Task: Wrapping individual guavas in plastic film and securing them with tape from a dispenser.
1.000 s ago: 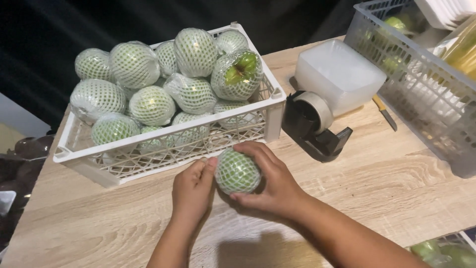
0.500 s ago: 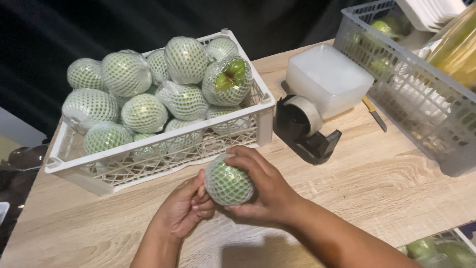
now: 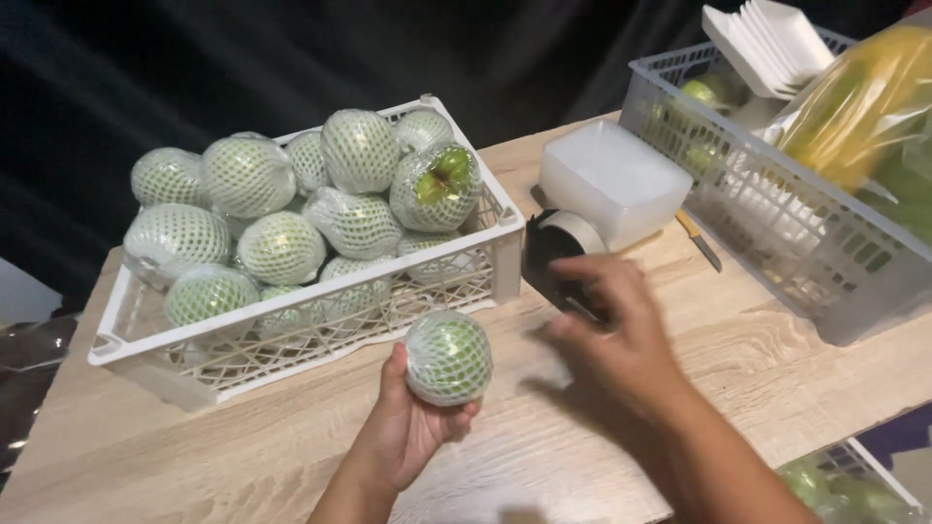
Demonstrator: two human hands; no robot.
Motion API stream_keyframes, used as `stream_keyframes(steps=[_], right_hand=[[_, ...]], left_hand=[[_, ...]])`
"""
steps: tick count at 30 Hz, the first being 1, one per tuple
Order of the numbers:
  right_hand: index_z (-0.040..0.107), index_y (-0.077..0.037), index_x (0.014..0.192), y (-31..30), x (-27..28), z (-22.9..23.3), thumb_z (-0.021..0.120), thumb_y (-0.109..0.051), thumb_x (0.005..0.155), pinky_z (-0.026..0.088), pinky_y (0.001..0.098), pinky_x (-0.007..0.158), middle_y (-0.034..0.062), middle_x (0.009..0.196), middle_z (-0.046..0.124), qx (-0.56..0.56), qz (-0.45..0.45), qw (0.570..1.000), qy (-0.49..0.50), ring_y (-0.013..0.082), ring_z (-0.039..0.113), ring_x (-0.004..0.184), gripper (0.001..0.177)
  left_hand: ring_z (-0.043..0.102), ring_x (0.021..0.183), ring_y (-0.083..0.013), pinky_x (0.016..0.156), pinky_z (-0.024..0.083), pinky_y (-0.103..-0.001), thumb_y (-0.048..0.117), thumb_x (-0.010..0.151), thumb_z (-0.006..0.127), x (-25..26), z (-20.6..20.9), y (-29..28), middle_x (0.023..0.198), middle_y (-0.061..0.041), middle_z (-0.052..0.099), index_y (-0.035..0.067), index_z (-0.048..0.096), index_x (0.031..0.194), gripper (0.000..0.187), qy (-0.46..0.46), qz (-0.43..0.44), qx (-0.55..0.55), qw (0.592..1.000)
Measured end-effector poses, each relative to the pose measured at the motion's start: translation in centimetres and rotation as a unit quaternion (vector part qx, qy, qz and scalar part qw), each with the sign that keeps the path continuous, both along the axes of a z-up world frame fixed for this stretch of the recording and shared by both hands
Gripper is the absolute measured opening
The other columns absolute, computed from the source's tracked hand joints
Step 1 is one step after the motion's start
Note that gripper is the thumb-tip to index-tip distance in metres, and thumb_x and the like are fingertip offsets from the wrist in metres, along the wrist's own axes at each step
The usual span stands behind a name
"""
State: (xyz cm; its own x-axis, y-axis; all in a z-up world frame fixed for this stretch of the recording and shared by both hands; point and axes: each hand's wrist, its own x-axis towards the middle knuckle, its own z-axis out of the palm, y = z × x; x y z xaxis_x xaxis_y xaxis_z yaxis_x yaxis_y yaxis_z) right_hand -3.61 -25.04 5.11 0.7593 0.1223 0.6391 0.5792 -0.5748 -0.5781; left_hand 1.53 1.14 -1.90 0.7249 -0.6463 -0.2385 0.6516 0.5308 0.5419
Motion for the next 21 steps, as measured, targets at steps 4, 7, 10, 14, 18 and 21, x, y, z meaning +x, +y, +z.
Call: stream_keyframes(steps=[4, 7, 10, 14, 18, 21], right_hand=[[0.070, -0.010, 0.118, -6.1, 1.5, -0.9, 0.060, -0.030, 0.098, 0.047, 0.0331, 0.093, 0.0061, 0.117, 0.069, 0.251, -0.305, 0.904, 0.166, 0.0177, 0.059, 0.107, 0.030], [0.074, -0.007, 0.108, -6.2, 2.2, -0.8, 0.057, -0.043, 0.100, 0.033, 0.0341, 0.072, 0.0077, 0.094, 0.060, 0.280, -0.312, 0.851, 0.316, 0.0189, 0.049, 0.084, 0.040], [0.076, -0.004, 0.104, -5.2, 2.7, 0.5, 0.059, -0.043, 0.102, 0.020, 0.0317, 0.046, 0.0087, 0.060, 0.047, 0.289, -0.277, 0.827, 0.396, 0.0190, 0.039, 0.047, 0.043], [0.071, 0.001, 0.090, -6.6, 3.8, 0.1, 0.073, -0.033, 0.097, 0.024, 0.0311, 0.042, 0.0111, 0.063, 0.051, 0.296, -0.255, 0.828, 0.403, 0.0188, 0.036, 0.041, 0.035], [0.070, -0.007, 0.082, -7.1, 4.5, -0.1, 0.080, -0.031, 0.092, 0.034, 0.0326, 0.050, 0.0089, 0.077, 0.067, 0.310, -0.287, 0.821, 0.384, 0.0181, 0.046, 0.052, 0.028], [0.070, -0.001, 0.111, -7.5, 4.2, 0.6, 0.077, -0.029, 0.090, 0.059, 0.0407, 0.057, 0.0128, 0.092, 0.061, 0.388, -0.266, 0.797, 0.379, 0.0209, 0.045, 0.055, 0.036]], left_hand=[[0.063, 0.059, -0.0298, 0.046, 0.056, -0.031, 0.072, 0.083, 0.051, -0.2, 0.7, -0.3, 0.104, -0.026, 0.068, 0.002, 0.053, 0.137, 0.088, -0.004, 0.080, 0.053, 0.995], [0.060, 0.055, -0.0254, 0.044, 0.052, -0.029, 0.074, 0.081, 0.050, -0.7, 2.4, -0.2, 0.107, -0.028, 0.070, 0.001, 0.055, 0.136, 0.092, -0.018, 0.089, 0.041, 0.995], [0.059, 0.056, -0.0238, 0.043, 0.050, -0.028, 0.074, 0.082, 0.049, -0.7, 2.7, 0.0, 0.102, -0.026, 0.069, 0.002, 0.055, 0.134, 0.089, -0.021, 0.112, 0.060, 0.992], [0.056, 0.056, -0.0222, 0.045, 0.045, -0.028, 0.071, 0.083, 0.049, -0.5, 3.6, 0.2, 0.093, -0.017, 0.065, 0.009, 0.057, 0.133, 0.080, -0.012, 0.143, 0.098, 0.985], [0.053, 0.056, -0.0208, 0.044, 0.042, -0.026, 0.072, 0.083, 0.049, -0.3, 3.6, 0.4, 0.094, -0.015, 0.064, 0.010, 0.058, 0.130, 0.078, -0.011, 0.146, 0.096, 0.985], [0.055, 0.056, -0.0189, 0.043, 0.043, -0.025, 0.073, 0.081, 0.050, -0.6, 4.0, 0.3, 0.094, -0.016, 0.065, 0.007, 0.058, 0.132, 0.083, -0.006, 0.136, 0.107, 0.985]])
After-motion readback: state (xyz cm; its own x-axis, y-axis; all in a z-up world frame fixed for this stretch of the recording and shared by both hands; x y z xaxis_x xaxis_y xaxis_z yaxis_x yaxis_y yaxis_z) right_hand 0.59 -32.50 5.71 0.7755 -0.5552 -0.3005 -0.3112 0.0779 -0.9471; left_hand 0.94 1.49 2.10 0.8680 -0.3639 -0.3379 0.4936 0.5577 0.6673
